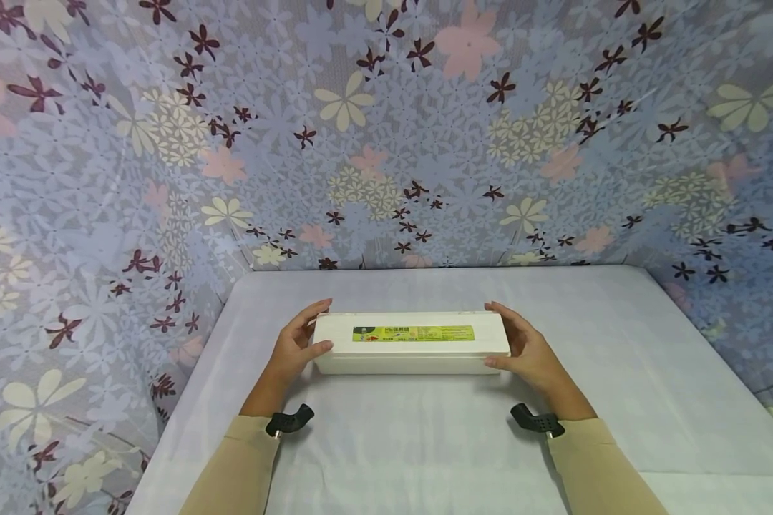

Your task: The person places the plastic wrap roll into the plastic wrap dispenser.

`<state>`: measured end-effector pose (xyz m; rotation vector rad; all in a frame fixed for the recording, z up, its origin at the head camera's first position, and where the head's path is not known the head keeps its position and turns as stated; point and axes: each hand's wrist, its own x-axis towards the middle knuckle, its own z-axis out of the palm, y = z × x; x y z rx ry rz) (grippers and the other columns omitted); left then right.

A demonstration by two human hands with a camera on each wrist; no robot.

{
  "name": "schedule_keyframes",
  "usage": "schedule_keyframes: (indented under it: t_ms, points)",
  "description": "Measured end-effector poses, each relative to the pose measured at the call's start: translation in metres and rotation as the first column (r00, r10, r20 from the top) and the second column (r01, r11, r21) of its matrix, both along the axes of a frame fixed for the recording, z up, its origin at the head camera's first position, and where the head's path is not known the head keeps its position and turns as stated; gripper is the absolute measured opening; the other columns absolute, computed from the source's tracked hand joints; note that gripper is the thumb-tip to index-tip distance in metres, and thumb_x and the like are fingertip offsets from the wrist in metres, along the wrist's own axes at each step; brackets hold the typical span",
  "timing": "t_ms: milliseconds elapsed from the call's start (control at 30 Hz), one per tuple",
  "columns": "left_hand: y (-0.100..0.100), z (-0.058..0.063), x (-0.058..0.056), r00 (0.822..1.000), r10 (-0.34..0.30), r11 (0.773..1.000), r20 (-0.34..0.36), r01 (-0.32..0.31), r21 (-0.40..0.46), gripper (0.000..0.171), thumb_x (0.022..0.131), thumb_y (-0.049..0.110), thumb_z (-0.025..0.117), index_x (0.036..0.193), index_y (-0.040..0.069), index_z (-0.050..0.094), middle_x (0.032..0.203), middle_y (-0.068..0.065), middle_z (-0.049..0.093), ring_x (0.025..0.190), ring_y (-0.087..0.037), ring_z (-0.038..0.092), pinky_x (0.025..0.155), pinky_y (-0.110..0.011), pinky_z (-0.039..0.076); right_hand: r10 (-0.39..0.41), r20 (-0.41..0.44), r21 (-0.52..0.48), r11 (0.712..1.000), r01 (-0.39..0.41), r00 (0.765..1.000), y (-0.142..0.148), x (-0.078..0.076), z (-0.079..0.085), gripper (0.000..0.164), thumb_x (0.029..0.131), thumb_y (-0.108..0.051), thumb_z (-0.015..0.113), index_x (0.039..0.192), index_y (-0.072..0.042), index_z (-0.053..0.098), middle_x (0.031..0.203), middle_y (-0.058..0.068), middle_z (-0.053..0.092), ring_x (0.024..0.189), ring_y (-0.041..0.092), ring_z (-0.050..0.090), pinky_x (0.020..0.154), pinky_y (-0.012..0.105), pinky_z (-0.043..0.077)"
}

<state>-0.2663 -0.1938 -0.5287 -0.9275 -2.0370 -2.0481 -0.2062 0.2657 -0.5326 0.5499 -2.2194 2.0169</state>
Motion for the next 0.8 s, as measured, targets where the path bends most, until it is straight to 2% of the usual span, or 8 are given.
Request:
schedule_keyframes:
  t_ms: [100, 200, 367, 467, 600, 800]
  points:
    - [0.0006, -0.0006, 0.0002, 1.0, 0.009, 1.0, 0.013, -0.009, -0.009, 0.069, 0.087, -0.015, 0.075, 0.151, -0.006, 0.05, 0.157, -0.023, 0.045, 0.141, -0.044, 0.041, 0.116, -0.036, 0.036, -0.01, 0.007, 0.007, 1.0, 0.01, 1.0, -0.0005, 0.0004, 0.0005, 0.104, 0.078, 0.013, 0.088, 0.165, -0.012, 0.035, 0.167, 0.019, 0.03, 0.144, 0.021, 0.04, 0.104, 0.023, 0.045]
    - [0.0011, -0.0008, 0.0002, 0.999, 0.021, 1.0, 0.033, -0.02, -0.02, 0.067, 0.089, -0.014, 0.076, 0.151, -0.004, 0.052, 0.155, -0.025, 0.046, 0.137, -0.04, 0.046, 0.113, -0.034, 0.038, -0.023, 0.008, 0.026, 0.999, 0.022, 1.0, -0.0009, 0.0009, 0.001, 0.101, 0.081, 0.01, 0.087, 0.165, -0.012, 0.035, 0.167, 0.018, 0.03, 0.144, 0.021, 0.039, 0.105, 0.021, 0.043]
    - [0.0018, 0.001, 0.0025, 0.995, 0.058, 0.997, 0.078, -0.054, -0.047, 0.061, 0.093, -0.007, 0.077, 0.149, 0.002, 0.056, 0.153, -0.016, 0.052, 0.138, -0.031, 0.049, 0.114, -0.032, 0.038, -0.033, 0.02, 0.057, 0.998, 0.031, 0.999, -0.0004, 0.0001, -0.0001, 0.098, 0.084, 0.005, 0.088, 0.165, -0.014, 0.036, 0.166, 0.015, 0.033, 0.142, 0.021, 0.041, 0.104, 0.021, 0.044]
    - [0.0019, 0.0011, 0.003, 0.993, 0.079, 0.995, 0.087, -0.073, -0.07, 0.057, 0.095, -0.004, 0.076, 0.148, 0.005, 0.058, 0.152, -0.012, 0.053, 0.138, -0.029, 0.049, 0.113, -0.03, 0.039, -0.021, 0.041, 0.057, 0.998, 0.019, 0.999, -0.0001, -0.0007, -0.0007, 0.1, 0.082, 0.004, 0.089, 0.165, -0.016, 0.036, 0.165, 0.018, 0.033, 0.14, 0.021, 0.044, 0.101, 0.023, 0.047]
    - [0.0028, 0.0016, 0.0026, 0.992, 0.074, 0.996, 0.104, -0.067, -0.066, 0.054, 0.096, -0.005, 0.075, 0.147, 0.002, 0.058, 0.15, -0.015, 0.054, 0.131, -0.031, 0.053, 0.107, -0.03, 0.044, -0.017, 0.054, 0.057, 0.998, 0.014, 0.998, -0.0006, -0.0015, -0.0004, 0.102, 0.081, 0.003, 0.091, 0.165, -0.015, 0.036, 0.164, 0.022, 0.032, 0.138, 0.021, 0.045, 0.099, 0.024, 0.049]
    - [0.0048, 0.0036, 0.0, 0.987, 0.06, 0.998, 0.15, -0.054, -0.044, 0.051, 0.096, -0.005, 0.074, 0.145, -0.001, 0.06, 0.148, -0.018, 0.055, 0.128, -0.031, 0.053, 0.104, -0.029, 0.047, -0.035, 0.042, 0.09, 0.995, 0.031, 0.999, -0.0017, -0.0011, 0.001, 0.1, 0.083, -0.001, 0.091, 0.165, -0.015, 0.035, 0.164, 0.019, 0.033, 0.136, 0.02, 0.046, 0.097, 0.023, 0.05]
